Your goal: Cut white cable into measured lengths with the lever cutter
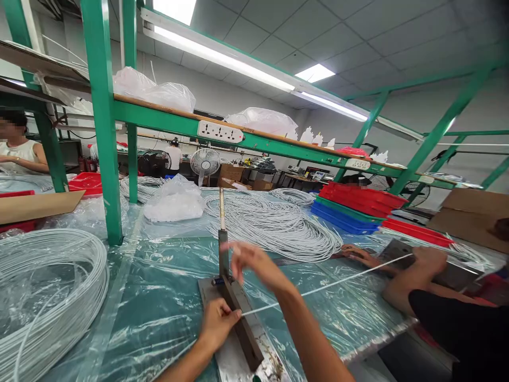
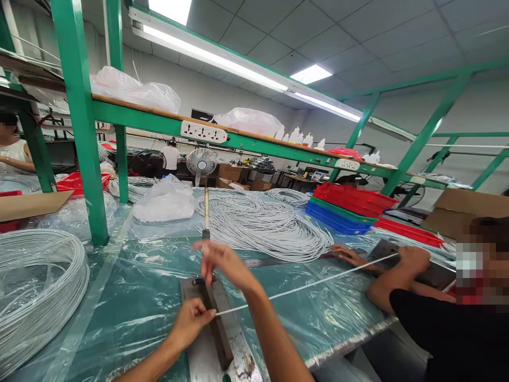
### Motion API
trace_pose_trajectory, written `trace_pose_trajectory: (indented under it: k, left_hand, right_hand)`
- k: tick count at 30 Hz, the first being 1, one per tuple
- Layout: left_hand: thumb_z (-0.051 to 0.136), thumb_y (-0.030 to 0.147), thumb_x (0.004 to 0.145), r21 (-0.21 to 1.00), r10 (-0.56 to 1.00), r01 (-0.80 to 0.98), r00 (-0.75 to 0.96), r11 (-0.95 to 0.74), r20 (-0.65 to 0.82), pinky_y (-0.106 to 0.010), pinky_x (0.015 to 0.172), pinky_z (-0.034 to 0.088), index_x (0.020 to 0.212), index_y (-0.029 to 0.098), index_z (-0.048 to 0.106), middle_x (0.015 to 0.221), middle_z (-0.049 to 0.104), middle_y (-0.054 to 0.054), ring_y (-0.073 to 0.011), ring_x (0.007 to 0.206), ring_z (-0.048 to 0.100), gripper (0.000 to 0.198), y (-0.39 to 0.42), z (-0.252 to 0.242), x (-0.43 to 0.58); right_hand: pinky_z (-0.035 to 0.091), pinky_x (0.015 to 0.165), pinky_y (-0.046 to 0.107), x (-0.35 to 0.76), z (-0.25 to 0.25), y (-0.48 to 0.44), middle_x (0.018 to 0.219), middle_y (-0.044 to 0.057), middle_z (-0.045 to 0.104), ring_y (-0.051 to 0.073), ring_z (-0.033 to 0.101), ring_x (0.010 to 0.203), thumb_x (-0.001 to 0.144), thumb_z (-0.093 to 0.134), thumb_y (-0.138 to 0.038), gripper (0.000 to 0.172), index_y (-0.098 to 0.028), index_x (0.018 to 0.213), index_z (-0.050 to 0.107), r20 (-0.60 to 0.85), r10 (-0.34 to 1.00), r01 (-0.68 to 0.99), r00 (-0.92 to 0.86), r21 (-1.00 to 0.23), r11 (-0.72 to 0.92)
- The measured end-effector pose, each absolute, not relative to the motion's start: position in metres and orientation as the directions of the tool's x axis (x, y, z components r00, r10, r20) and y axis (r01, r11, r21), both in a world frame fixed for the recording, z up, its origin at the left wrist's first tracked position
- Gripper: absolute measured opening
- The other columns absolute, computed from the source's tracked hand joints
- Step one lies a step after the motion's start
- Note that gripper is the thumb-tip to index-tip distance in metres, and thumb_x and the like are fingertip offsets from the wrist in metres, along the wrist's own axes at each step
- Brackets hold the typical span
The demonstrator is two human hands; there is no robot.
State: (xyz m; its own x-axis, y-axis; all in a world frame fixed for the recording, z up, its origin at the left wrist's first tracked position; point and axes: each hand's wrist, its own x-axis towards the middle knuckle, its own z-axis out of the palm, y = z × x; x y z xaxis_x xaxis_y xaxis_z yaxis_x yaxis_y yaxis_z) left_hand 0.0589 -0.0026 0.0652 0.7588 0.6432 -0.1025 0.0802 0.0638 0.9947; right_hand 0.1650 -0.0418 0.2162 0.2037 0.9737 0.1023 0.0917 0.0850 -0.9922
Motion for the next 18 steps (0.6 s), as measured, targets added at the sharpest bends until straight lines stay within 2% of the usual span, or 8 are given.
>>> trace_pose_trajectory:
  k: [1, 2, 4, 7, 10, 13, 16, 18]
  left_hand:
    - [0.071, 0.057, 0.052, 0.995, 0.658, 0.079, 0.747, 0.052, -0.094, -0.023, 0.049, 0.023, 0.050, 0.020, 0.040, 0.044, 0.034, 0.008, -0.0094, 0.048, 0.037, 0.048, -0.002, 0.064, 0.060]
    - [0.071, 0.056, 0.051, 0.996, 0.673, 0.083, 0.734, 0.040, -0.088, -0.023, 0.048, 0.022, 0.049, 0.020, 0.039, 0.043, 0.032, 0.008, -0.0090, 0.047, 0.035, 0.049, -0.001, 0.063, 0.061]
    - [0.072, 0.055, 0.049, 0.995, 0.700, 0.100, 0.709, 0.020, -0.085, -0.023, 0.048, 0.020, 0.048, 0.020, 0.037, 0.043, 0.031, 0.008, -0.0086, 0.046, 0.033, 0.049, 0.001, 0.061, 0.063]
    - [0.072, 0.050, 0.051, 0.991, 0.734, 0.132, 0.674, -0.003, -0.087, -0.023, 0.048, 0.018, 0.048, 0.021, 0.038, 0.043, 0.031, 0.008, -0.0090, 0.045, 0.032, 0.045, 0.002, 0.058, 0.065]
    - [0.070, 0.040, 0.055, 0.982, 0.764, 0.181, 0.641, -0.053, -0.077, -0.023, 0.048, 0.018, 0.050, 0.021, 0.040, 0.044, 0.032, 0.008, -0.0100, 0.046, 0.034, 0.036, 0.001, 0.061, 0.064]
    - [0.066, 0.030, 0.059, 0.955, 0.788, 0.269, 0.612, -0.127, -0.068, -0.024, 0.049, 0.019, 0.051, 0.021, 0.040, 0.045, 0.034, 0.007, -0.0110, 0.049, 0.036, 0.028, -0.002, 0.069, 0.062]
    - [0.062, 0.027, 0.063, 0.922, 0.776, 0.346, 0.624, -0.174, -0.087, -0.024, 0.050, 0.020, 0.054, 0.021, 0.040, 0.048, 0.037, 0.007, -0.0117, 0.050, 0.039, 0.024, -0.004, 0.079, 0.059]
    - [0.061, 0.027, 0.065, 0.907, 0.763, 0.373, 0.638, -0.194, -0.099, -0.024, 0.050, 0.021, 0.055, 0.021, 0.041, 0.048, 0.039, 0.006, -0.0119, 0.051, 0.040, 0.023, -0.005, 0.083, 0.057]
  right_hand:
    - [0.035, 0.046, 0.017, 0.177, 0.228, -0.026, 0.051, -0.006, 0.055, 0.006, 0.048, 0.041, 0.081, 0.051, -0.044, 0.046, -0.009, 0.110, 0.058, 0.144, 0.916, 0.142, 0.376, -0.985, 0.097]
    - [0.031, 0.045, 0.016, 0.190, 0.237, -0.009, 0.049, -0.007, 0.052, 0.003, 0.045, 0.039, 0.084, 0.046, -0.043, 0.050, -0.007, 0.118, 0.052, 0.157, 0.871, 0.159, 0.466, -0.983, 0.092]
    - [0.027, 0.046, 0.015, 0.215, 0.248, 0.024, 0.049, -0.008, 0.049, 0.001, 0.041, 0.035, 0.089, 0.032, -0.040, 0.056, 0.001, 0.124, 0.042, 0.126, 0.819, 0.164, 0.559, -0.986, 0.040]
    - [0.030, 0.049, 0.018, 0.239, 0.247, 0.063, 0.057, -0.004, 0.054, -0.001, 0.037, 0.033, 0.091, 0.018, -0.042, 0.064, 0.008, 0.124, 0.040, 0.021, 0.845, 0.117, 0.535, -0.992, -0.050]
    - [0.036, 0.052, 0.021, 0.247, 0.239, 0.084, 0.059, -0.001, 0.056, 0.001, 0.033, 0.035, 0.089, 0.021, -0.051, 0.069, 0.004, 0.117, 0.051, -0.059, 0.865, 0.053, 0.498, -0.994, -0.098]
    - [0.036, 0.051, 0.023, 0.245, 0.238, 0.086, 0.055, -0.003, 0.053, 0.002, 0.029, 0.035, 0.088, 0.022, -0.055, 0.068, -0.002, 0.111, 0.056, -0.107, 0.860, -0.015, 0.499, -0.993, -0.114]
    - [0.033, 0.049, 0.020, 0.240, 0.250, 0.069, 0.055, -0.004, 0.052, 0.000, 0.028, 0.033, 0.090, 0.015, -0.050, 0.067, -0.001, 0.107, 0.058, -0.127, 0.854, -0.052, 0.504, -0.992, -0.117]
    - [0.030, 0.048, 0.018, 0.235, 0.263, 0.046, 0.059, -0.002, 0.054, -0.002, 0.035, 0.034, 0.089, 0.003, -0.041, 0.073, 0.004, 0.103, 0.058, -0.133, 0.863, -0.076, 0.488, -0.991, -0.109]
